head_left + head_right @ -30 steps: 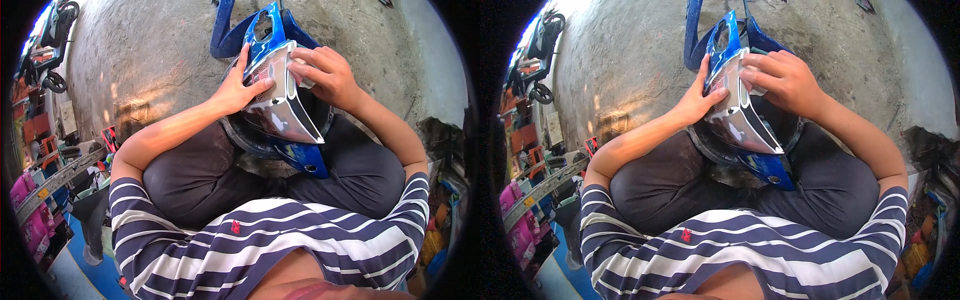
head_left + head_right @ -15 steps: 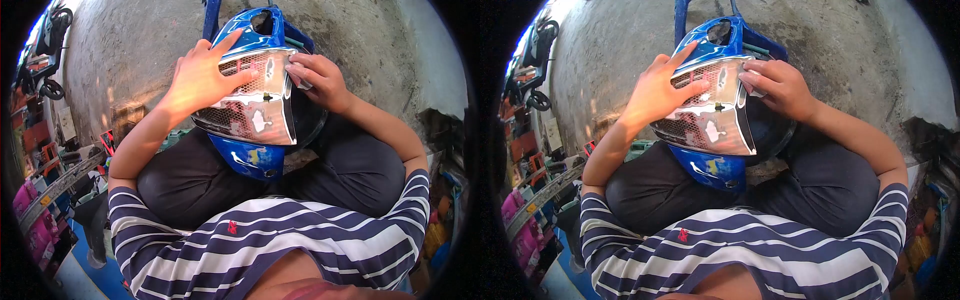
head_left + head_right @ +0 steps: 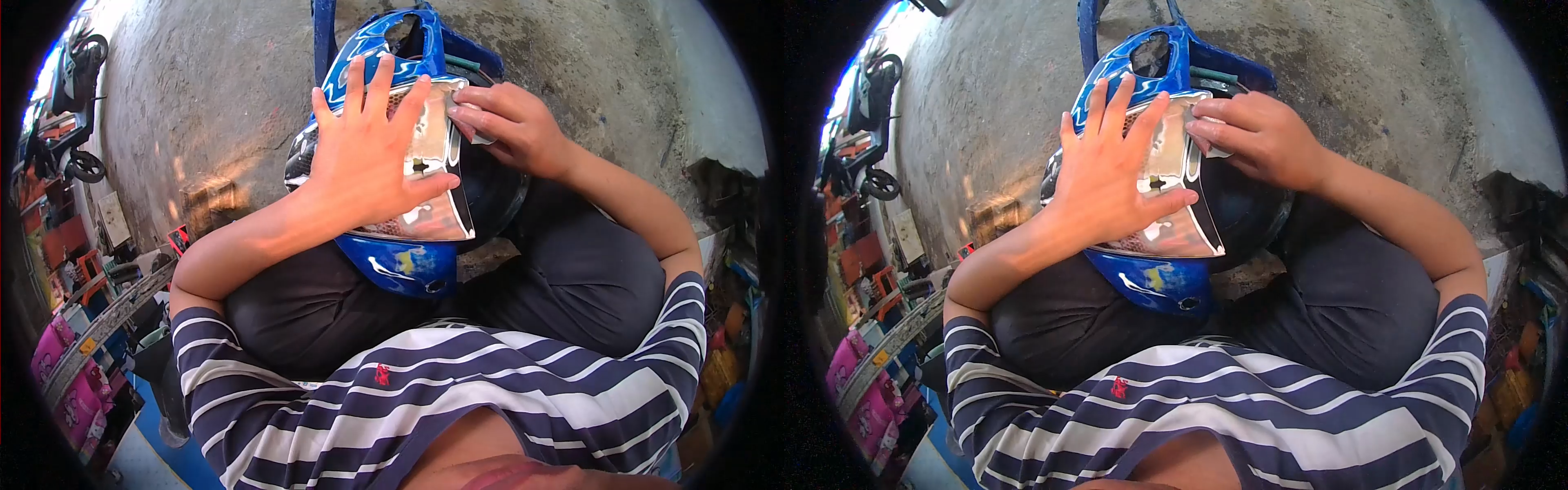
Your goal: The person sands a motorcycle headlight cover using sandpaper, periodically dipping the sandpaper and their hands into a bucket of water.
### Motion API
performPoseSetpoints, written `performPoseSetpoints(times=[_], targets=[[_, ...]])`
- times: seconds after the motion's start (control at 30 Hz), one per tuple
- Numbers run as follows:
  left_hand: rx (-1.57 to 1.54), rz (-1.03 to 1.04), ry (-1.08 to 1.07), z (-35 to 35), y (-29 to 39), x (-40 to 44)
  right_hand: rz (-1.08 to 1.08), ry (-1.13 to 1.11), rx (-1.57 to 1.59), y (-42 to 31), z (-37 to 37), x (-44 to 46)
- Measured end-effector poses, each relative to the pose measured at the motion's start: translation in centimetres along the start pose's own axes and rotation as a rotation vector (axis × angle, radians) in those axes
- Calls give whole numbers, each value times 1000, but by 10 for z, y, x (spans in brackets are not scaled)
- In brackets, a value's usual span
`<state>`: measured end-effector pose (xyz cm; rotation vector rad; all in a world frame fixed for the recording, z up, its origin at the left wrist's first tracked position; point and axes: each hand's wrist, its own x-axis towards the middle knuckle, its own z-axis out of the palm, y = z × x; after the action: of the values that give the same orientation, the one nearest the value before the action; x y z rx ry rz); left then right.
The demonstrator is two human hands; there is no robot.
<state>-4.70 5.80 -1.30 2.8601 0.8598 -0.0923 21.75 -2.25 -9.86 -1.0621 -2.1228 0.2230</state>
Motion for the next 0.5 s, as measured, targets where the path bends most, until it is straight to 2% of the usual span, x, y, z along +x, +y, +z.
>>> performPoseSetpoints(times=[0.13,0.27,0.33,0.37,0.5], targets=[[17,-2,-2,1,0,1,45,24,-28,19,-5,1],[16,-8,-8,0,2,2,23,-144,39,-9,-14,4],[23,-5,-10,0,0,3,113,25,3,6,-4,3],[18,-6,-14,-1,0,2,210,57,83,13,1,2],[-8,0,-8,0,-1,2,96,-168,93,-13,-14,8]])
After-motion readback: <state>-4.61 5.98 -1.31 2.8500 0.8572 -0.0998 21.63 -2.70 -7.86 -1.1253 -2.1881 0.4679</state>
